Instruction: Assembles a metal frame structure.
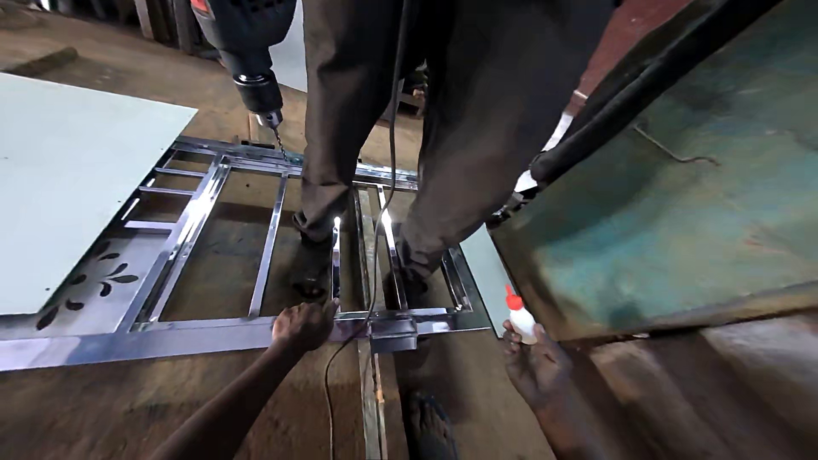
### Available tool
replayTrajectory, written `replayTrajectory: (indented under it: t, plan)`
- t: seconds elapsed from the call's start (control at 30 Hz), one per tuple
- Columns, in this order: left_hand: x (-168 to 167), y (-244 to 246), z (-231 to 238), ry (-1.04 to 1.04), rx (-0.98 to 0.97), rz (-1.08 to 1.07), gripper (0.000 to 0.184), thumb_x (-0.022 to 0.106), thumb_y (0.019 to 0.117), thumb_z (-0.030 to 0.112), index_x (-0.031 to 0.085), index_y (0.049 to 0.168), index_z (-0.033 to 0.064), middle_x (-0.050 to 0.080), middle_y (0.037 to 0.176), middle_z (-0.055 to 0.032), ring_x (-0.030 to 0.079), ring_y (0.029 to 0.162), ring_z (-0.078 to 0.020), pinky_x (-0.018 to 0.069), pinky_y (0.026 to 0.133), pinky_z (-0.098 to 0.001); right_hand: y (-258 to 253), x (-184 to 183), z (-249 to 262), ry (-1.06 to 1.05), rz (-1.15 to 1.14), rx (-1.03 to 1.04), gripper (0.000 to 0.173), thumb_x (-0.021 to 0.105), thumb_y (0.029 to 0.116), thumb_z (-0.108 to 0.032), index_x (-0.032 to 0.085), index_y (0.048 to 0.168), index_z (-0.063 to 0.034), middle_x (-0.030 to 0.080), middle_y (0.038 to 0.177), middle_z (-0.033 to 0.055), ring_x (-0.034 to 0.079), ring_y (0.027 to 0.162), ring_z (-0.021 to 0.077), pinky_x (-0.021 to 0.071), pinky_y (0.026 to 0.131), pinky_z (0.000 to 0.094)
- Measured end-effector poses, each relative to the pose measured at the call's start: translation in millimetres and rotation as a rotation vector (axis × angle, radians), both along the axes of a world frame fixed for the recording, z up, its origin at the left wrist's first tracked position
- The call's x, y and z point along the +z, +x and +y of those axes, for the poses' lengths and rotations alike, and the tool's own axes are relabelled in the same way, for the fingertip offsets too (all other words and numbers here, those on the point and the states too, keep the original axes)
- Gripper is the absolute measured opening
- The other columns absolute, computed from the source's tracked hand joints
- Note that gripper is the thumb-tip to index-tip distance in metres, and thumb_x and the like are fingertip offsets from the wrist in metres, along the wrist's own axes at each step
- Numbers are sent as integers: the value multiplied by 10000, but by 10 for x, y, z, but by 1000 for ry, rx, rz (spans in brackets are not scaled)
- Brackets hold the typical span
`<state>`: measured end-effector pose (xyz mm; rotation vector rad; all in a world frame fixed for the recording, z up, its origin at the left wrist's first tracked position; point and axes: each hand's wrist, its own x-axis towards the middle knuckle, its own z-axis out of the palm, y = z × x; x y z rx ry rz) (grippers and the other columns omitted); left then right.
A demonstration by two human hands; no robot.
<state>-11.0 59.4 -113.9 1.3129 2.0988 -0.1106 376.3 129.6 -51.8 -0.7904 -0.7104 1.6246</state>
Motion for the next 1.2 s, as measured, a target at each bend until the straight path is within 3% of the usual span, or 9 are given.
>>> replayTrajectory:
  t: [0.07,0.23,0.4,0.53,0.63,0.73,0.83,1.03,1.2]
  plan:
    - [2,-1,-9,10,-3,-4,821,106,1051,630,665,1217,51,671,1275,-209,628,1234,-390,484,986,-618,50,5,-43,26,24,23,309,750,857,-299,677,1007,-40,716,892,109,702,658,118,609,606,232]
    - [-9,12,-11,4,5,0,801,133,1054,633,670,1226,65,677,1276,-192,633,1230,-375,485,984,-612,141,34,-149,39,11,2,251,673,915,-280,664,1019,-52,718,906,117,707,659,126,615,601,242]
    - [-48,37,-55,30,43,-13,660,284,1055,613,678,1272,130,684,1270,-176,638,1208,-390,490,965,-632,145,35,-219,63,-22,16,297,762,852,-289,684,1030,-63,727,911,106,713,672,121,616,613,239]
    - [-125,18,-43,67,40,4,666,267,1054,619,688,1236,136,705,1216,-172,663,1152,-392,505,923,-643,110,10,-218,39,-1,30,270,725,883,-271,676,1043,-59,719,906,105,716,687,122,619,629,240]
    - [-109,11,-44,94,33,1,669,237,1058,623,673,1278,166,708,1210,-167,668,1141,-387,503,914,-638,79,4,-210,44,27,35,265,720,888,-273,688,1040,-58,721,906,116,722,688,131,622,620,252]
    - [-142,-5,-30,92,31,3,701,239,1051,637,687,1220,125,702,1212,-178,659,1156,-397,501,926,-644,43,27,-205,31,45,42,230,662,934,-262,672,1030,-53,715,899,113,713,670,121,619,615,240]
    - [-163,-9,-20,89,17,24,699,238,1053,634,668,1257,123,702,1217,-175,662,1160,-385,505,933,-626,25,44,-198,26,57,33,230,675,923,-249,671,1030,-45,715,895,122,713,665,129,619,617,239]
    - [-123,-8,-18,64,20,23,707,270,1047,638,692,1183,87,704,1205,-173,662,1167,-362,505,946,-604,48,22,-161,35,51,34,227,656,926,-246,673,1027,-45,722,899,126,716,663,133,620,612,245]
    - [-144,-6,-1,63,4,32,641,305,1054,612,649,1295,128,684,1270,-163,647,1198,-369,499,966,-607,63,39,-154,65,75,48,236,654,944,-251,685,1039,-37,728,927,143,723,677,145,623,615,253]
